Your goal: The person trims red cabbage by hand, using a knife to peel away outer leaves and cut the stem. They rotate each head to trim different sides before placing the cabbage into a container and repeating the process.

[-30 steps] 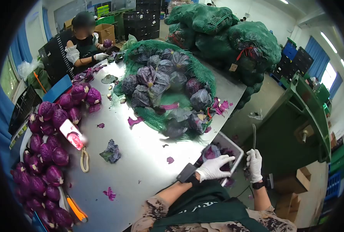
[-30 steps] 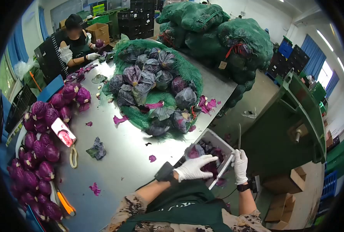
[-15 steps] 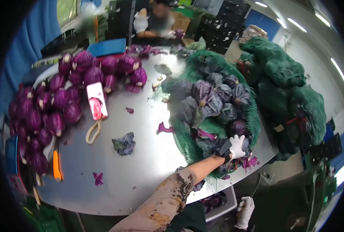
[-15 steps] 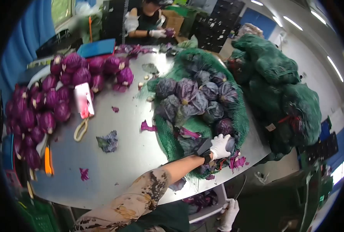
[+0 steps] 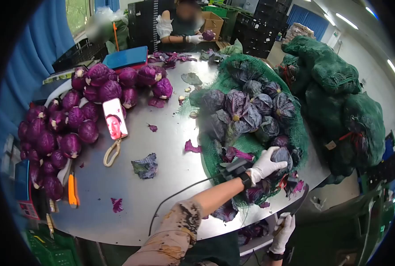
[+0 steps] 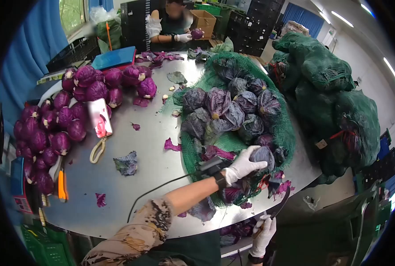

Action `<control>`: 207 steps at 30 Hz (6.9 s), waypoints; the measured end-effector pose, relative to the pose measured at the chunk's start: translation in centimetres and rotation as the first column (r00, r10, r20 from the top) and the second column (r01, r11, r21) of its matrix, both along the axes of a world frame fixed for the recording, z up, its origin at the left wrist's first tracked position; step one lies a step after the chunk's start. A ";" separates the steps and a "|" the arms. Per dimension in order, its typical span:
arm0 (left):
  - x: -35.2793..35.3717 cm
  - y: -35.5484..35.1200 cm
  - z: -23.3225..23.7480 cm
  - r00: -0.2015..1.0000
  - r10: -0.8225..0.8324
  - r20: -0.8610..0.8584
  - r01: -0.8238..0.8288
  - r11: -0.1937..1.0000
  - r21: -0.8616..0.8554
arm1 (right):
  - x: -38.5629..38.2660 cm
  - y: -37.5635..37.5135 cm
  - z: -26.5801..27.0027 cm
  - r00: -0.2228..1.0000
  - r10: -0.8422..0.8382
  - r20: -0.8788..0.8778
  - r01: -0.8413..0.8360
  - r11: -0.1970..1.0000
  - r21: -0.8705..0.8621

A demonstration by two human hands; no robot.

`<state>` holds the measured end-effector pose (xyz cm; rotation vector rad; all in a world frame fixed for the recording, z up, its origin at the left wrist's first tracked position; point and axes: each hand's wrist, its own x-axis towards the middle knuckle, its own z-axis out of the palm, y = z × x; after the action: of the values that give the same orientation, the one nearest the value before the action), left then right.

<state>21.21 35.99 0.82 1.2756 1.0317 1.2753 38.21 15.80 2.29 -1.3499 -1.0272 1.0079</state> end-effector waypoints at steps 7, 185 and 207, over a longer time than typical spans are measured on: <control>-13.3 -9.1 6.7 0.990 0.117 -0.074 -0.110 0.989 0.097 | -6.6 0.4 3.9 0.954 0.267 -0.136 -0.251 0.960 0.119; -25.2 -33.6 -0.9 0.830 0.498 -0.250 -0.543 0.824 -0.163 | -18.5 2.1 -2.2 0.735 0.388 0.556 -0.522 0.847 0.100; -25.0 -31.6 -0.6 0.885 0.345 -0.313 -0.414 0.891 -0.186 | -24.9 -1.4 2.7 0.066 0.427 0.902 -0.917 0.383 -0.114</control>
<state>-3.77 4.38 0.20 1.1026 1.6552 1.2279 13.31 14.44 5.00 -0.6944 -2.7913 0.5279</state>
